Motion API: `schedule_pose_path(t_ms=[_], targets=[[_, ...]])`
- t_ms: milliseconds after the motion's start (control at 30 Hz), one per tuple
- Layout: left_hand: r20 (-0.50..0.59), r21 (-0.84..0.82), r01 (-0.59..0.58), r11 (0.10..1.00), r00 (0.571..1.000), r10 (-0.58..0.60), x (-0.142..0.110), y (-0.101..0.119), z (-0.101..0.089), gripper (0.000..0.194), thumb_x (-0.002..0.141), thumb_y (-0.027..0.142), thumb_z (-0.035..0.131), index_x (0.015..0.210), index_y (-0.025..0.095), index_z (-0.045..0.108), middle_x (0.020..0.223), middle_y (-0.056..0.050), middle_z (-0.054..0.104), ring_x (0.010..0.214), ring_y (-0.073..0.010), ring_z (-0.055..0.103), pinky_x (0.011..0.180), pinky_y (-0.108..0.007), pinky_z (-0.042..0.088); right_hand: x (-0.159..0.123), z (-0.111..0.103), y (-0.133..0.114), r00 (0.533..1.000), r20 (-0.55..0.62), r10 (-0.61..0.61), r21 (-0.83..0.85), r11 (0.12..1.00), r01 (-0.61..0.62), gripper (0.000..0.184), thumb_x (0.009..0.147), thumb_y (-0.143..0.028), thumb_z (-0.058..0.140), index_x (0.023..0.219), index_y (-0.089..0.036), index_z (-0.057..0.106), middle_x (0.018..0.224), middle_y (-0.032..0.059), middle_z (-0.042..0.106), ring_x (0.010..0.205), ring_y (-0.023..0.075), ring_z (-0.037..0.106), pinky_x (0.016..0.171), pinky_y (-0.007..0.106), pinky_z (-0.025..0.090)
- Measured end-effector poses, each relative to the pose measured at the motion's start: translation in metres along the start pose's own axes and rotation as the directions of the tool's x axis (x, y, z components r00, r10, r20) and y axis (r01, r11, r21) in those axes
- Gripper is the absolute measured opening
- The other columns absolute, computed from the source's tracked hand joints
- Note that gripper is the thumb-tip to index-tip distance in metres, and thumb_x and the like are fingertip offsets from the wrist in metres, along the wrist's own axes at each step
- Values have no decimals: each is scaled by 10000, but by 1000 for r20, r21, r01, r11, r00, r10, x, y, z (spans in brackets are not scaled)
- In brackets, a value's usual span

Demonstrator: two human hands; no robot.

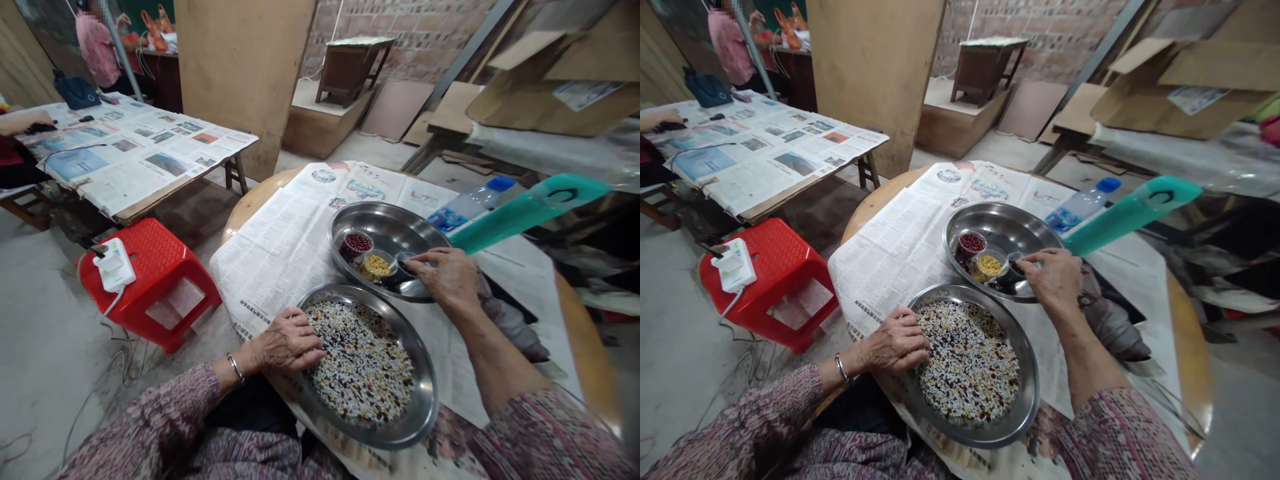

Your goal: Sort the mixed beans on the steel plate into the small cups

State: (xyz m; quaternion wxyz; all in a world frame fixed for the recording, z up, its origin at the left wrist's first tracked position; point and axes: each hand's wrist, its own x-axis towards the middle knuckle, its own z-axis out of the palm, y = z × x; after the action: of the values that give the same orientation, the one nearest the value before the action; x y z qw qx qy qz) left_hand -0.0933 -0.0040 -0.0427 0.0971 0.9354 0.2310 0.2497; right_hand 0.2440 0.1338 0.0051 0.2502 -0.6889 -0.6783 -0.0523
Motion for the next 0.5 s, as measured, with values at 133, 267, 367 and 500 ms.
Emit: schedule_pose_path(t_ms=[133,267,367,500], targets=[[-16,5,-4,1000,1000,4,1,0,0,297,1005,331,397,852,188,608,756,-4,645,788,-157,533,952,-365,338,-24,-24,-20,995,-17,95,70,993,-93,175,788,-313,627,762,-156,701,885,116,657,866,194,550,805,343,409],[-49,-11,1,1000,999,-1,2,0,1,292,1001,335,390,901,179,616,797,-13,653,804,-157,554,970,-364,351,-99,-45,-68,990,133,51,358,929,-96,191,819,-383,621,827,-202,680,817,55,677,662,159,553,660,313,440],[-80,-33,37,999,996,-39,2,1,-1,316,1002,365,378,971,154,611,907,-55,658,885,-169,582,987,-364,372,-167,-41,-111,902,294,-316,547,830,112,198,897,-351,550,796,-223,662,830,52,677,782,175,609,730,313,486],[-90,-39,47,998,995,-51,1,2,-3,343,1004,395,367,990,143,599,954,-74,651,942,-187,590,984,-378,395,-211,-25,-135,760,364,-538,450,816,363,195,914,-220,494,808,-229,657,844,49,660,841,196,596,774,344,477]])
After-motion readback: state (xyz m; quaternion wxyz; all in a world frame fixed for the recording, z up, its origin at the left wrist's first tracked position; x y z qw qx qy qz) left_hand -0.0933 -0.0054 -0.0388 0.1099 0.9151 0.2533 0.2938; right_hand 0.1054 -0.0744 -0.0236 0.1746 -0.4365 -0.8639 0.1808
